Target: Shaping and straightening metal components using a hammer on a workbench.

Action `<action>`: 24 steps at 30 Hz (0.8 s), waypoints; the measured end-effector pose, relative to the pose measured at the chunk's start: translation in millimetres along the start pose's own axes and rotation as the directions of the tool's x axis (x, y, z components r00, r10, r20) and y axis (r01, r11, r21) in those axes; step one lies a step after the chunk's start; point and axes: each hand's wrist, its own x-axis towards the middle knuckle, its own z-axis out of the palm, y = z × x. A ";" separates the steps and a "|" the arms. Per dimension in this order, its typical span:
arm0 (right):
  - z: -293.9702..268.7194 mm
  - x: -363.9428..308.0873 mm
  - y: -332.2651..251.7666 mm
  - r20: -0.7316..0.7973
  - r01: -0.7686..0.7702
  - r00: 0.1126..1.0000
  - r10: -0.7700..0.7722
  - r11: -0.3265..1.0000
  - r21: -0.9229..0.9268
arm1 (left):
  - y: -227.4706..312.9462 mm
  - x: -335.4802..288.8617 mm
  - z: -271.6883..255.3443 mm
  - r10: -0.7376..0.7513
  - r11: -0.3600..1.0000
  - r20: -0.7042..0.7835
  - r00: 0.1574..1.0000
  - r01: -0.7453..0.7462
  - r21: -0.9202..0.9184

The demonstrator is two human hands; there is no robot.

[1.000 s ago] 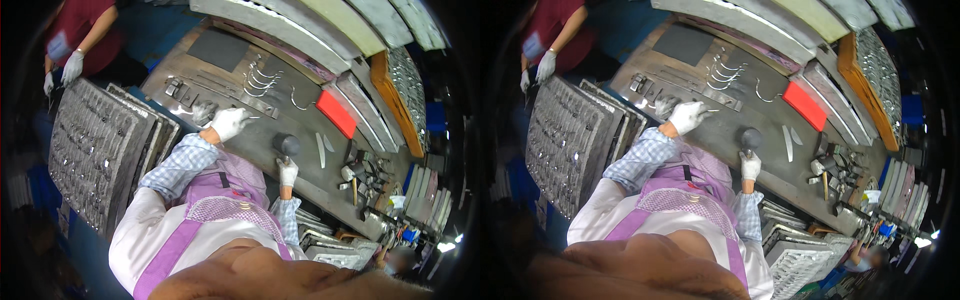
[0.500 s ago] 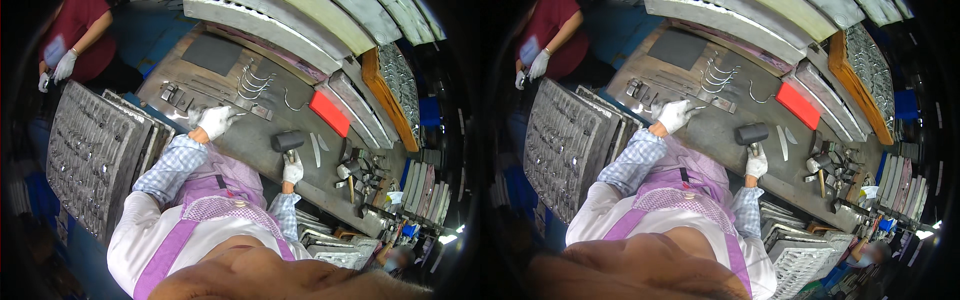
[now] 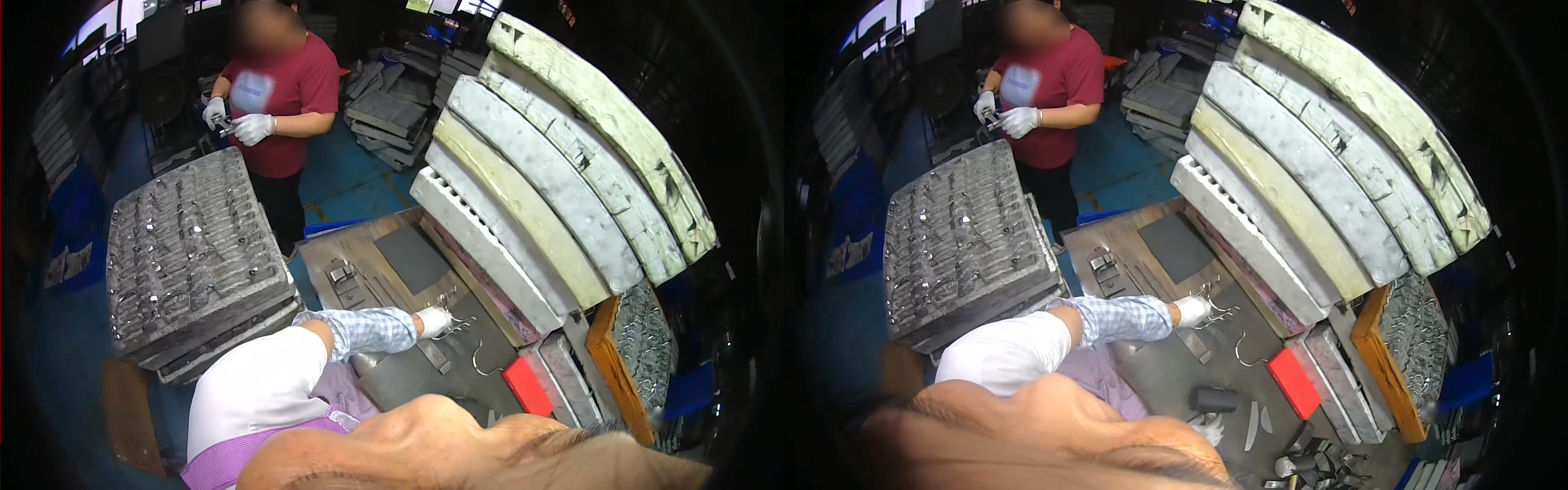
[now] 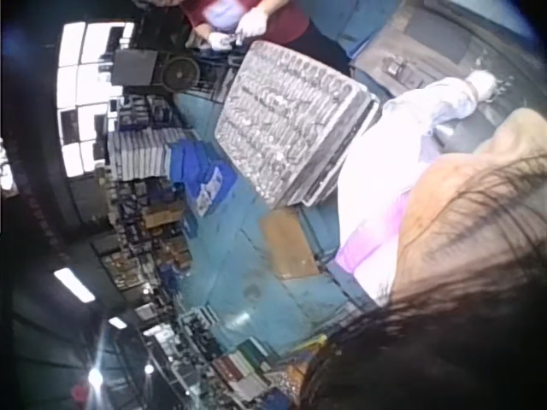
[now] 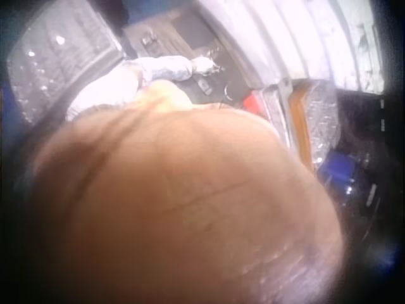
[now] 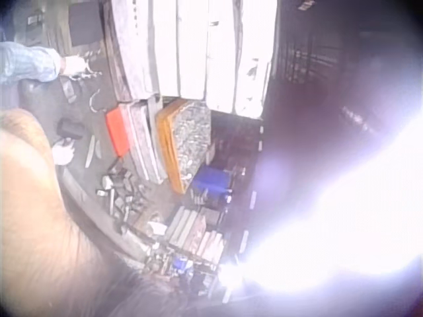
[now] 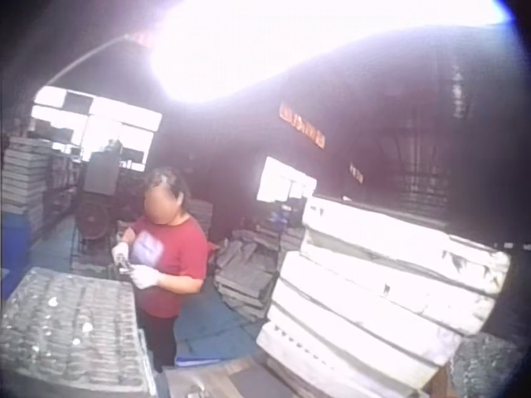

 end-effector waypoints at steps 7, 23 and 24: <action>9.6 7.5 8.4 0.085 0.027 0.996 -0.030 0.999 0.040 | 1.4 16.7 33.7 -0.153 0.986 0.112 0.982 0.145 0.076; 5.9 1.2 14.6 0.033 0.055 0.998 -0.058 0.995 0.084 | -0.4 33.8 61.5 -0.271 0.936 0.217 0.938 0.204 0.288; 5.4 0.6 14.6 -0.024 0.099 0.995 -0.097 0.991 0.092 | -1.5 30.2 65.2 -0.188 0.934 0.182 0.965 0.119 0.336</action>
